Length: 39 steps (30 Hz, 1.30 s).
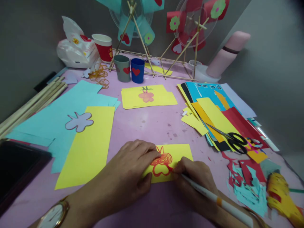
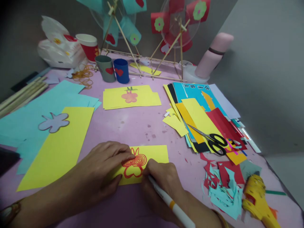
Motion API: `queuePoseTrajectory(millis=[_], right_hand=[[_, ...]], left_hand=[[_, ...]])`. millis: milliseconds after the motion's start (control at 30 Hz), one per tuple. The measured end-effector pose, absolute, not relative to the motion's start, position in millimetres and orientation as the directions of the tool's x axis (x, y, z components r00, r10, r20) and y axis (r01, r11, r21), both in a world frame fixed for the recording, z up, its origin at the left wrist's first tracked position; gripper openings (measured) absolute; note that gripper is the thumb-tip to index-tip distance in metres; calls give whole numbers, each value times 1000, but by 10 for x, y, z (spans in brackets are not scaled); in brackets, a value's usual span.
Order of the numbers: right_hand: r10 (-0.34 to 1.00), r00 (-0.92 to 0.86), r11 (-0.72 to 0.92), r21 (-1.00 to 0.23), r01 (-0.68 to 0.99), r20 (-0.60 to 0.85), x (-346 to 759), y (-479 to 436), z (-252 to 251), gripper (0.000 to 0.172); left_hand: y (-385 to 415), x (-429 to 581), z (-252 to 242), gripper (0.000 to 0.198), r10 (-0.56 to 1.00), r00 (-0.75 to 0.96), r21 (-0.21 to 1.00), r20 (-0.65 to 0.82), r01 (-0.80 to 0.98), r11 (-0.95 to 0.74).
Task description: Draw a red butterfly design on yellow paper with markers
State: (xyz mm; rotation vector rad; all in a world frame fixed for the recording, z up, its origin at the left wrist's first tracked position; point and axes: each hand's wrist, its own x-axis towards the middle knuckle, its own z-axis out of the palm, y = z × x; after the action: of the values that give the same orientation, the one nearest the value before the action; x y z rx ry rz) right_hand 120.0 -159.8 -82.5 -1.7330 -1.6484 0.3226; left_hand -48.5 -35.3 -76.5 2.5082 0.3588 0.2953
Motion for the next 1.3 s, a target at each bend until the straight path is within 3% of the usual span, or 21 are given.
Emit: queuePoseTrajectory(millis=[267,700,900,1300], right_hand=[[951,153,89,-710,699,269,1221,-1622,-853,18],[961,103,114,-710,695,255,1249,-1679,-905,16],[963,94,92,-637,765,253,1302,-1694,-868,18],[976,80,78,-668,740,203,1293,-1699,-855,16]], left_hand=[[-342,-461,-764,44,320,939,568,123,198,-799],[-352,-489,-770,42,318,941,564,118,200,-801],[-353,-488,-748,42,314,943,565,108,202,-800],[-348,-464,-724,41,325,937,559,128,203,-804]])
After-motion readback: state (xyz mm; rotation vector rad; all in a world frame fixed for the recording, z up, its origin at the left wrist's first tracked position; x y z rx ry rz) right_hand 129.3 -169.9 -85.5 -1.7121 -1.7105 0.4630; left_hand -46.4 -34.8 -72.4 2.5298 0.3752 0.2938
